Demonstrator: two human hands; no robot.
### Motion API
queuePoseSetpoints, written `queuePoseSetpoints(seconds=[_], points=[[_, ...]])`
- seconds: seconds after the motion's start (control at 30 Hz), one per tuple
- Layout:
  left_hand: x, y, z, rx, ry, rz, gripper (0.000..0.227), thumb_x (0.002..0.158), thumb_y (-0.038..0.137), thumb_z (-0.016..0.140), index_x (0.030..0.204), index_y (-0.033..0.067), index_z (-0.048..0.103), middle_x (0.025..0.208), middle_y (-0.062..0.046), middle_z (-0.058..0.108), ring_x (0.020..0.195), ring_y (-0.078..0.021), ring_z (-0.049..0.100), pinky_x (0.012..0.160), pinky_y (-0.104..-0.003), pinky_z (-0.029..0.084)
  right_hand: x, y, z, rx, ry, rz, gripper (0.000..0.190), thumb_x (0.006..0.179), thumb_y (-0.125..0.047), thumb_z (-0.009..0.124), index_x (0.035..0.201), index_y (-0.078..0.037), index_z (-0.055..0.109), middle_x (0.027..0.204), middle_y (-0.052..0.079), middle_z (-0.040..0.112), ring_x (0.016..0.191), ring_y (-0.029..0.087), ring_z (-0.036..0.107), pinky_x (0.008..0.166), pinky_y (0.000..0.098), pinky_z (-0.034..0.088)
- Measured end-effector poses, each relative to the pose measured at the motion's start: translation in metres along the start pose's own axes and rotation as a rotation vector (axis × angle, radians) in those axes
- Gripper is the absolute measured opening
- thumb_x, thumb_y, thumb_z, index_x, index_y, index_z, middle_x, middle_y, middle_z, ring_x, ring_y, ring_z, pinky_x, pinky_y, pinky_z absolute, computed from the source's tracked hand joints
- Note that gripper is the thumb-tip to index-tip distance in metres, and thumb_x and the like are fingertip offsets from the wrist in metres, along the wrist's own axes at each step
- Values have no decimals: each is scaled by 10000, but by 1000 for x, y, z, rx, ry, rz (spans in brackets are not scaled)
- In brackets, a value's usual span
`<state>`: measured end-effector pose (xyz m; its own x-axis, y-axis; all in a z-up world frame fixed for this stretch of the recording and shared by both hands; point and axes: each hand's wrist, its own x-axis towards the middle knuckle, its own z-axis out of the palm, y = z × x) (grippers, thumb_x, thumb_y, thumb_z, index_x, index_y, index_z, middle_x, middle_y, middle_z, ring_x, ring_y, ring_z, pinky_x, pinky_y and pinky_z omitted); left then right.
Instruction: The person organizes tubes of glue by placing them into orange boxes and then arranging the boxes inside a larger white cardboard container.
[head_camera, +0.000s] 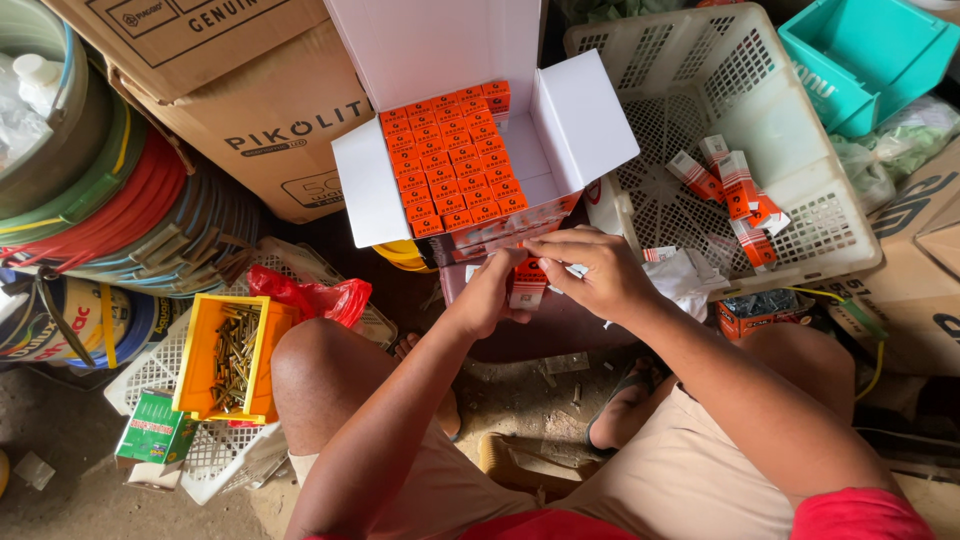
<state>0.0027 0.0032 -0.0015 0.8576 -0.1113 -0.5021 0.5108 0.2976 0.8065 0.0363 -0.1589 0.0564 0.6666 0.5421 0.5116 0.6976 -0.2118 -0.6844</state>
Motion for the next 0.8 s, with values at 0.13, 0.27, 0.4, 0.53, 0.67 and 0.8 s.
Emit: queuePoseSetpoints(seconds=[0.13, 0.27, 0.4, 0.53, 0.67, 0.8], points=[[-12, 23, 3, 113, -14, 64, 662, 867, 441, 514, 1299, -59, 474, 1265, -279, 454, 1040, -392, 564, 615, -467, 586, 0, 7, -2, -52, -20, 19, 204, 866, -103, 626, 1049, -95, 716, 1034, 113, 704, 835, 293, 674, 651, 336, 542], [-6, 32, 0, 516, -137, 411, 506, 834, 454, 541, 1193, 97, 521, 961, -149, 613, 816, -270, 613, 628, -357, 555, 1, 8, -9, -79, -70, 104, 339, 790, -102, 720, 1122, -89, 652, 1022, 112, 673, 819, 264, 675, 650, 321, 568], [-14, 61, 5, 542, -212, 618, 640, 831, 445, 552, 1285, 26, 384, 1041, -204, 532, 991, -375, 576, 770, -471, 503, 23, -14, -24, -72, -160, 171, 312, 786, 34, 678, 1092, 0, 630, 894, 216, 654, 703, 349, 676, 551, 357, 594], [-34, 104, 4, 631, -35, 664, 701, 896, 518, 341, 1351, -15, 351, 1289, -351, 431, 1252, -506, 413, 1002, -667, 326, 51, -9, -51, -128, -149, 245, 256, 867, -63, 637, 1117, -8, 621, 888, 176, 660, 708, 307, 671, 592, 341, 579], [-6, 97, -16, 1078, 302, 748, 444, 989, 353, 309, 1296, 76, 471, 1304, -219, 445, 1305, -417, 370, 1048, -642, 226, 80, 23, -55, -335, -30, 296, 294, 871, -139, 670, 1149, -74, 602, 847, 179, 674, 762, 356, 670, 597, 416, 541], [2, 94, -11, 1379, 425, 546, 484, 981, 385, 335, 1362, 113, 461, 1501, -207, 317, 1426, -352, 194, 1075, -677, 34, 101, 84, -25, -512, -64, 267, 306, 846, -179, 702, 1128, -116, 599, 887, 186, 674, 818, 361, 677, 653, 430, 560]])
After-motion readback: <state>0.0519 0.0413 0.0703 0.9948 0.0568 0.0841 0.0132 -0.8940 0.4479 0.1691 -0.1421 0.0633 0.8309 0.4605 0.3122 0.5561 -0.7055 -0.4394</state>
